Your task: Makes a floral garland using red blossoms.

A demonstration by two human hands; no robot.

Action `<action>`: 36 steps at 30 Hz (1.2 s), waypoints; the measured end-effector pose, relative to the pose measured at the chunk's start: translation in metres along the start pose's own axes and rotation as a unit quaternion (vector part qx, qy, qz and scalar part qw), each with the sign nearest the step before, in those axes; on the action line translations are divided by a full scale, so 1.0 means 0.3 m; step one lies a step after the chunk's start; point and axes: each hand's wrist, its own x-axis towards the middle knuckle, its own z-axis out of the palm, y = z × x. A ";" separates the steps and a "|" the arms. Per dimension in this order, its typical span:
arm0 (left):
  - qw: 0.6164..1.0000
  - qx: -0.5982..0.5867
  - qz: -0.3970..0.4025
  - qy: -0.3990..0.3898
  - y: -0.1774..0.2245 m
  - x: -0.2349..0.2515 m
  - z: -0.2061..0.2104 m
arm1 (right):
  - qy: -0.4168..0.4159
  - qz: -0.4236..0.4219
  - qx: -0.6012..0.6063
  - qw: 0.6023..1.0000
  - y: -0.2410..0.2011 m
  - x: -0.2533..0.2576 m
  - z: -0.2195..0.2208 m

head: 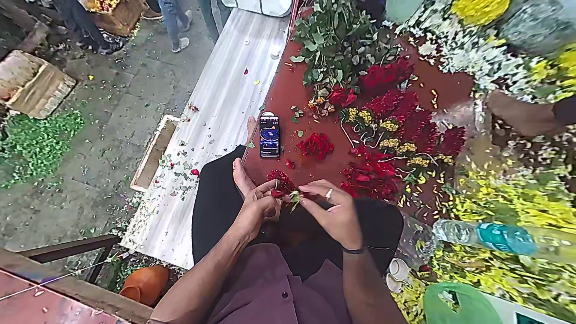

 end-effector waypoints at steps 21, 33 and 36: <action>0.960 0.250 0.045 0.121 0.078 0.028 -0.170 | -0.126 0.213 0.111 0.963 0.121 0.020 0.067; 0.809 0.584 0.044 0.043 0.130 0.008 -0.114 | -0.126 0.227 -0.014 0.966 0.119 0.029 -0.107; 0.820 0.566 0.073 0.043 0.110 0.012 -0.083 | -0.089 0.275 -0.187 0.939 0.291 0.134 -0.173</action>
